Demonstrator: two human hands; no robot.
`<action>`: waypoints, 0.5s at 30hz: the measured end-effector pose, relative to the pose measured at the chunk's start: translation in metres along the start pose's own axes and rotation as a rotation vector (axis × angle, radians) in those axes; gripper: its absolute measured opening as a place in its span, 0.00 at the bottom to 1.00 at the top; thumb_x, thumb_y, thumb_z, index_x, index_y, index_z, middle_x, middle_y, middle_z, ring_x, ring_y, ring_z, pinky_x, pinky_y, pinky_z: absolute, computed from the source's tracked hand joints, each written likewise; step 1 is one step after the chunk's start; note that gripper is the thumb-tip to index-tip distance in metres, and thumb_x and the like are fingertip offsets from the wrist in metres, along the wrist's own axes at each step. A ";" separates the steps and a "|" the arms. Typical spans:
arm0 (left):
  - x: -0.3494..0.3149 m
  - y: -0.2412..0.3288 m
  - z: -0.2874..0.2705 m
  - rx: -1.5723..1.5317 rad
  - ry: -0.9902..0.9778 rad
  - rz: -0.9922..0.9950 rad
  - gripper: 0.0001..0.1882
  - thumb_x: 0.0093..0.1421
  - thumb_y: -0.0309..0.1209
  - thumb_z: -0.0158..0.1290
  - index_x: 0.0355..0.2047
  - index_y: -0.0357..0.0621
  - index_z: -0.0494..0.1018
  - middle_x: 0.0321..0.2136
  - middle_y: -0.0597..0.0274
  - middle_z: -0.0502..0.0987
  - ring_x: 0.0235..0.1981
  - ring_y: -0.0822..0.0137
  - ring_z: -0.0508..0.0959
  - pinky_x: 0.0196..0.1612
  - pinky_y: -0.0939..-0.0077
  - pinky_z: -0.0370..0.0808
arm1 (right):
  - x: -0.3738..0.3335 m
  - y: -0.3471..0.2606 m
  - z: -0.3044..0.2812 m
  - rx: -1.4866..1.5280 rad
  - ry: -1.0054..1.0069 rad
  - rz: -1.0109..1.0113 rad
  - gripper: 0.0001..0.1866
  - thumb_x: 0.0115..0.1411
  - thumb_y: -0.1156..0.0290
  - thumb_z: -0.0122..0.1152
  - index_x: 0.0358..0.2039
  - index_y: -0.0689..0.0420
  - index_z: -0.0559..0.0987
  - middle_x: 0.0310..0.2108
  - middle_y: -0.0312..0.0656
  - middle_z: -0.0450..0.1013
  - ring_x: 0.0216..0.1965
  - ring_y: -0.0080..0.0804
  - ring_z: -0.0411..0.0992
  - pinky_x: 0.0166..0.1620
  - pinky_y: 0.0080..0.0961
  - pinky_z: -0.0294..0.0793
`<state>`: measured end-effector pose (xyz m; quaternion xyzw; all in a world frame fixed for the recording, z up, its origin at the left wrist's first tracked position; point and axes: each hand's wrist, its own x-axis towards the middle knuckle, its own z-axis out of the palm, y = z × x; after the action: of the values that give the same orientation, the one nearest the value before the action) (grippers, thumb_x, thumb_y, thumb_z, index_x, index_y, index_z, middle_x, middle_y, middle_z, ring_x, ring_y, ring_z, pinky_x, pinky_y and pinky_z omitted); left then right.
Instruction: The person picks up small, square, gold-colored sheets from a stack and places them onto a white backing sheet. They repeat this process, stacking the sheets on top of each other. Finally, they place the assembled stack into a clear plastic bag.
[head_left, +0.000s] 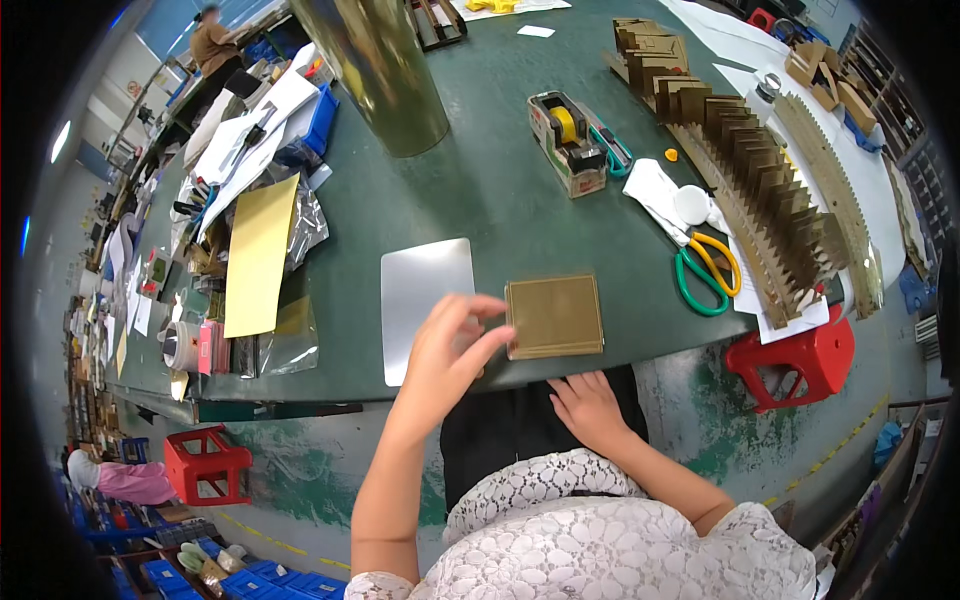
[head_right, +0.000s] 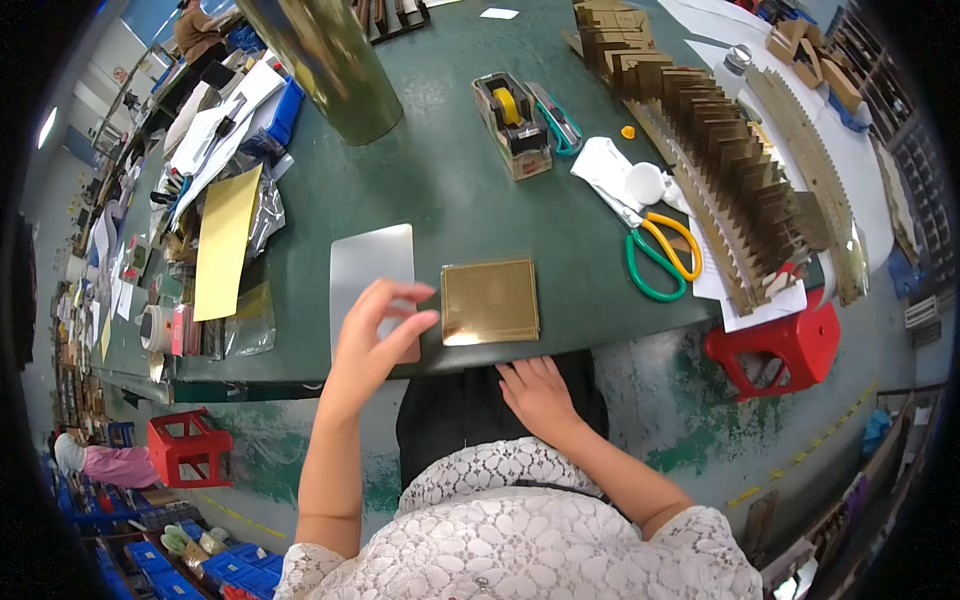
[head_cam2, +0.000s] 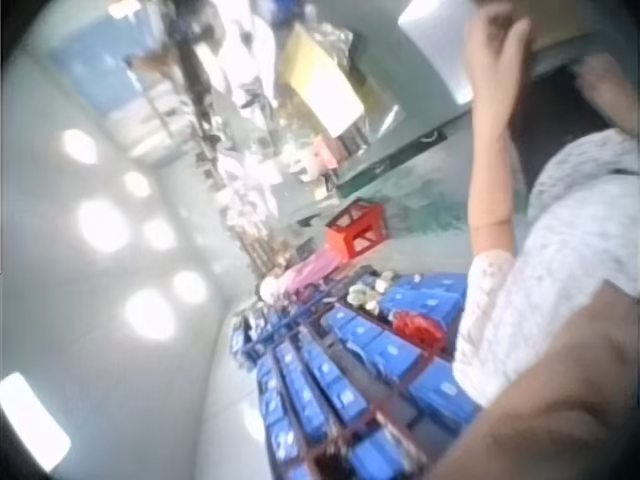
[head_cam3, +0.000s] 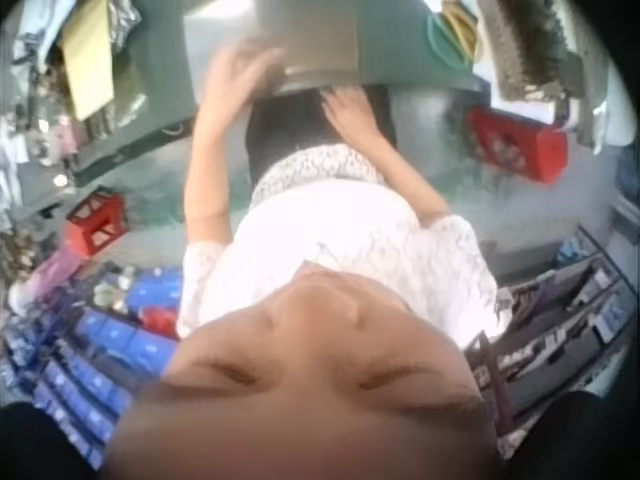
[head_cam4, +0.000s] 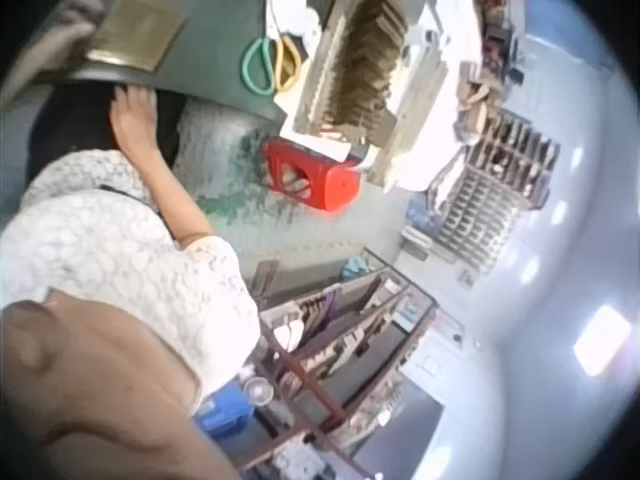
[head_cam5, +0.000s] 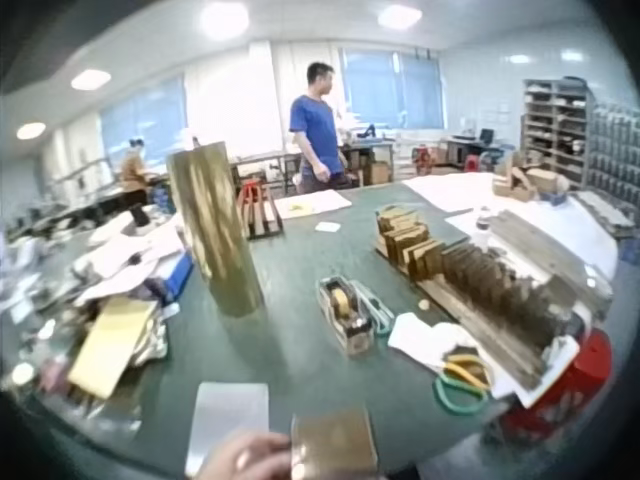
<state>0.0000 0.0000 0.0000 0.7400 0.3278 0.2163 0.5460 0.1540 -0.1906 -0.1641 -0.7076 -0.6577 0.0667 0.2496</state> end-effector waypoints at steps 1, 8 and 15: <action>0.019 0.006 0.003 0.114 -0.004 0.103 0.17 0.61 0.38 0.65 0.46 0.41 0.79 0.43 0.58 0.79 0.53 0.63 0.74 0.54 0.67 0.72 | 0.002 0.004 0.007 -0.026 0.008 0.016 0.22 0.59 0.67 0.64 0.54 0.58 0.79 0.57 0.52 0.72 0.61 0.51 0.67 0.65 0.49 0.63; 0.081 -0.001 0.011 0.411 -0.218 0.047 0.15 0.59 0.37 0.67 0.38 0.39 0.80 0.33 0.62 0.76 0.35 0.69 0.72 0.41 0.73 0.72 | 0.021 0.019 0.007 0.160 -0.033 0.181 0.15 0.60 0.69 0.62 0.47 0.56 0.81 0.48 0.49 0.77 0.50 0.52 0.74 0.54 0.48 0.72; 0.093 0.006 0.009 0.171 -0.181 -0.142 0.08 0.59 0.30 0.66 0.34 0.39 0.80 0.32 0.69 0.75 0.31 0.77 0.71 0.38 0.78 0.71 | 0.015 0.031 0.021 0.329 -0.109 0.249 0.15 0.64 0.65 0.58 0.47 0.60 0.80 0.45 0.53 0.76 0.48 0.53 0.74 0.52 0.49 0.71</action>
<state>0.0718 0.0602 -0.0008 0.7754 0.3458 0.0809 0.5222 0.1744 -0.1711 -0.1923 -0.7286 -0.5577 0.2418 0.3156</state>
